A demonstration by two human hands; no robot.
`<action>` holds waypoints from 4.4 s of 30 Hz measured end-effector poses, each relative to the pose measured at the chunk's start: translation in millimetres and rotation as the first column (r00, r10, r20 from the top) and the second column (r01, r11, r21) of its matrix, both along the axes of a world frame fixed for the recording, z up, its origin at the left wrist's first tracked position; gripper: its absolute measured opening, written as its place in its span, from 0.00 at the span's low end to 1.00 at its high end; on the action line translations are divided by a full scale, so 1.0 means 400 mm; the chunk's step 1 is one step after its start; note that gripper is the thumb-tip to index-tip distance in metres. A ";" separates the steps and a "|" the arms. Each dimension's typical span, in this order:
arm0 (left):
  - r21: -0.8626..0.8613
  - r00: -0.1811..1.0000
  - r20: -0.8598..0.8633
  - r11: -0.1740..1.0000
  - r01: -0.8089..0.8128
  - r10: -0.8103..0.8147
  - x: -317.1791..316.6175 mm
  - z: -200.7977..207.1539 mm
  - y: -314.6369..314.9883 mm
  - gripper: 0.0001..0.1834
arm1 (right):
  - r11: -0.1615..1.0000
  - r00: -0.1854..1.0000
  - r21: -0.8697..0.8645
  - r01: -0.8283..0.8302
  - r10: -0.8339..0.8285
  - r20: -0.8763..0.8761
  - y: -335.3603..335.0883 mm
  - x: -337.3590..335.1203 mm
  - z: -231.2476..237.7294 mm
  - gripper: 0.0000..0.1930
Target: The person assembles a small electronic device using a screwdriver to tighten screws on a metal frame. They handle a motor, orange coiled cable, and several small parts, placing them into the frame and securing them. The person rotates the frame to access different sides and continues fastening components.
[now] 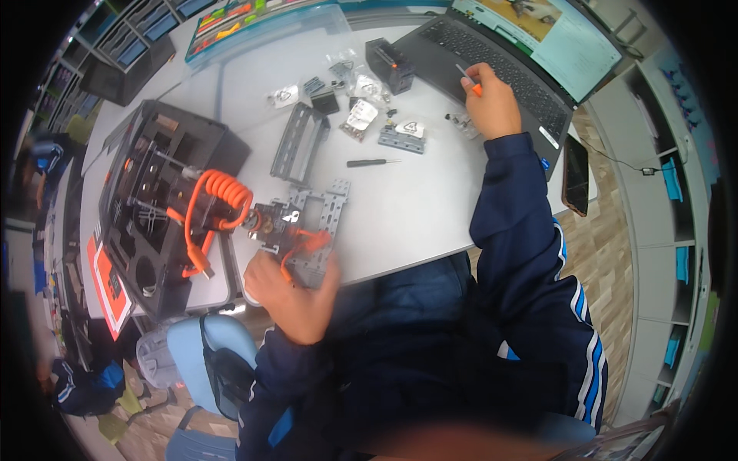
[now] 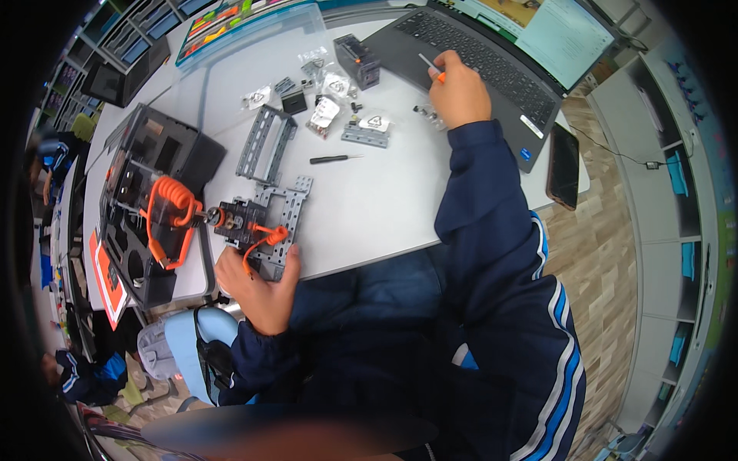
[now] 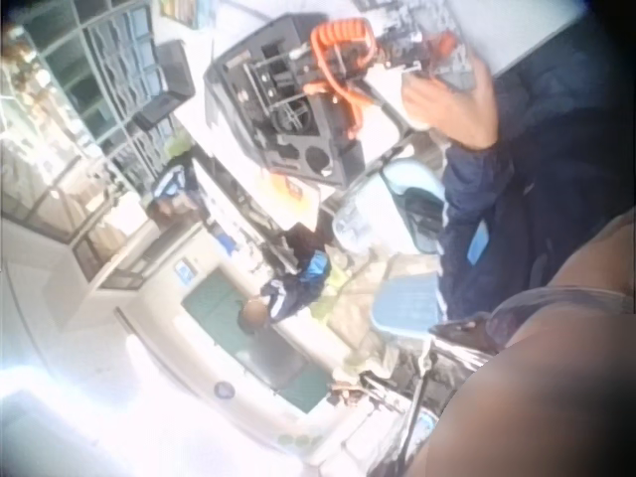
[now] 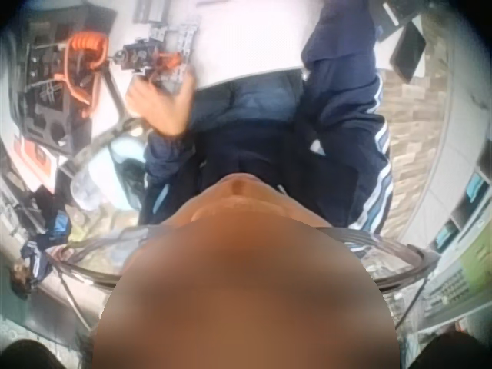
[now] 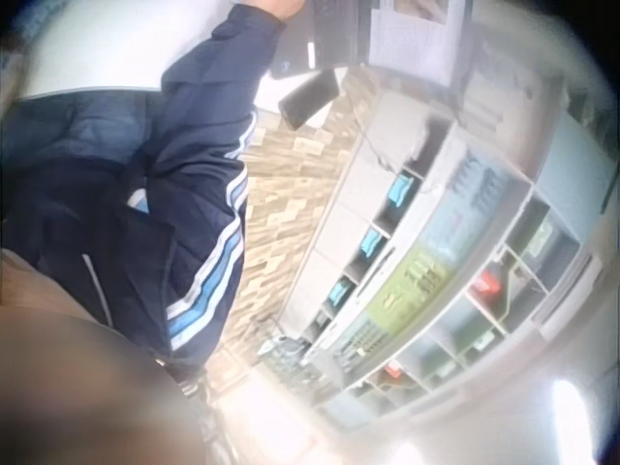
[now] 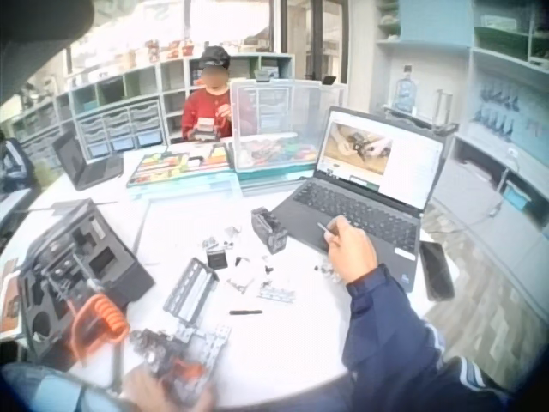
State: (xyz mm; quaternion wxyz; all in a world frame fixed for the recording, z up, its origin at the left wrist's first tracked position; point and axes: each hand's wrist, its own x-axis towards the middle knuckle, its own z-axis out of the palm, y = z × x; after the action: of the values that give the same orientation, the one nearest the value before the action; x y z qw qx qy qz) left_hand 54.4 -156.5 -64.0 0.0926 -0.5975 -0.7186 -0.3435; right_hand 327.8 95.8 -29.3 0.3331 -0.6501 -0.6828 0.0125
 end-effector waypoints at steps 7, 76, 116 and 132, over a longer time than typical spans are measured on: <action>-0.045 0.999 0.030 0.998 -0.033 0.034 -0.004 0.008 -0.005 0.41 | 0.941 0.972 0.259 -0.219 0.233 -0.026 -0.037 -0.051 0.044 0.09; 0.389 0.904 0.310 0.907 0.160 -0.293 -0.078 0.084 0.058 0.31 | 0.721 0.588 -0.125 -0.681 0.437 -0.680 -0.429 -0.266 -0.004 0.07; 0.458 0.773 0.463 0.864 0.210 -0.434 -0.019 0.053 0.082 0.44 | 0.943 0.933 -0.081 -0.323 0.303 -0.197 -0.404 -0.278 0.085 0.19; 0.346 0.847 0.467 0.934 0.088 -0.253 -0.001 0.072 0.074 0.41 | 0.876 0.843 -0.118 -0.468 0.402 -0.358 -0.392 -0.334 0.087 0.23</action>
State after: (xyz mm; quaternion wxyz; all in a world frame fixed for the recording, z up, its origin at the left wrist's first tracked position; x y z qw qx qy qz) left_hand 53.9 -126.9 -35.2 -0.0369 -0.5268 -0.5975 -0.6034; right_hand 194.4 -60.9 5.4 0.3612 -0.4965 -0.7443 0.2626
